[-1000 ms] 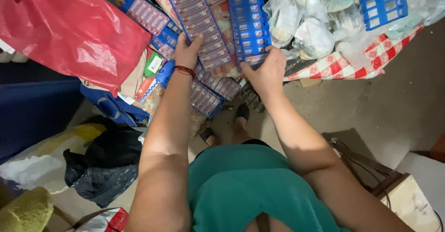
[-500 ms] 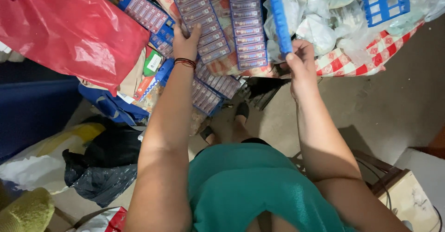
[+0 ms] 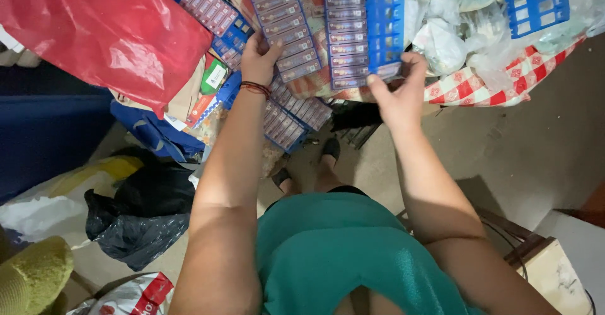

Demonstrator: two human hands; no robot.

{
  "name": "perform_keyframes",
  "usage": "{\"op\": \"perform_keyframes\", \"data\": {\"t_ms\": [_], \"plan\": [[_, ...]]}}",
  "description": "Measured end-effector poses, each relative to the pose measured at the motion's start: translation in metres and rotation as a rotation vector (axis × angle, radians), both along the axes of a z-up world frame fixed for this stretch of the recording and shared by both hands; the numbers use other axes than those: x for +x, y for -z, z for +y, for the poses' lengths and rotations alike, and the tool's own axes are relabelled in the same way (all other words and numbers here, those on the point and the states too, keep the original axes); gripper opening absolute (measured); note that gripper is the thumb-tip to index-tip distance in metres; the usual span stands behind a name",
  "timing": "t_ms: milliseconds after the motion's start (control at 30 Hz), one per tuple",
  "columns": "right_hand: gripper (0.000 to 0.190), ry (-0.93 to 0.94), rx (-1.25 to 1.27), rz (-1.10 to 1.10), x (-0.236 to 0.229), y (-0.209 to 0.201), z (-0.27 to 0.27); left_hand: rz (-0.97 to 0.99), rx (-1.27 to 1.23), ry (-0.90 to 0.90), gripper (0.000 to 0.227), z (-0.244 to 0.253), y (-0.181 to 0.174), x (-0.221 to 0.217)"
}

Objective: The person unpacks small wrapped items from a white cloth bag onto a table covered with a red and white checkered cloth. They then pick up blue plastic trays filled with small rectangular packages and arrange them on the table.

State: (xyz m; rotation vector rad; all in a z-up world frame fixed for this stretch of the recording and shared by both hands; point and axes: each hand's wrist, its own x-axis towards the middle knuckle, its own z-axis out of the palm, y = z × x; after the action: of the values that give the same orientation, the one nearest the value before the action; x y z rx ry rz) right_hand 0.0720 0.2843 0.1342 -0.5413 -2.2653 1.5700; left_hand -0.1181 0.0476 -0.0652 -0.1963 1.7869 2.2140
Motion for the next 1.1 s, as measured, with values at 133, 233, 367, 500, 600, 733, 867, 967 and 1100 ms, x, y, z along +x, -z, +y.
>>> {"op": "perform_keyframes", "data": {"t_ms": [133,233,367,500,600,733,867,967,1100], "plan": [[0.066,0.029,0.443,-0.147,-0.008,0.005,-0.023,0.123,0.133,-0.043,0.066,-0.015,0.001,0.024],[0.07,0.032,0.627,-0.133,-0.016,0.035,-0.026,0.138,0.055,-0.076,0.072,-0.028,-0.013,0.045],[0.079,0.081,0.767,-0.106,-0.022,0.073,-0.024,0.169,0.039,-0.066,0.067,-0.05,-0.051,0.076],[0.084,0.071,0.739,-0.155,-0.026,0.074,-0.026,0.185,0.075,-0.076,0.069,-0.067,-0.078,0.092],[0.088,0.054,0.733,-0.2,-0.027,0.06,-0.037,0.163,0.135,-0.116,0.071,-0.089,-0.095,0.105],[0.095,0.027,0.76,-0.278,-0.03,0.046,-0.045,0.212,0.245,-0.306,0.061,-0.155,-0.111,0.124],[0.086,0.016,0.722,-0.419,-0.038,0.057,-0.043,0.277,0.307,-0.392,0.048,-0.22,-0.119,0.156],[0.081,-0.008,0.697,-0.463,-0.039,0.05,-0.041,0.208,0.233,-0.444,0.048,-0.247,-0.122,0.182],[0.079,0.023,0.553,-0.532,-0.038,0.026,-0.045,0.176,0.191,-0.492,0.048,-0.257,-0.119,0.213]]}}
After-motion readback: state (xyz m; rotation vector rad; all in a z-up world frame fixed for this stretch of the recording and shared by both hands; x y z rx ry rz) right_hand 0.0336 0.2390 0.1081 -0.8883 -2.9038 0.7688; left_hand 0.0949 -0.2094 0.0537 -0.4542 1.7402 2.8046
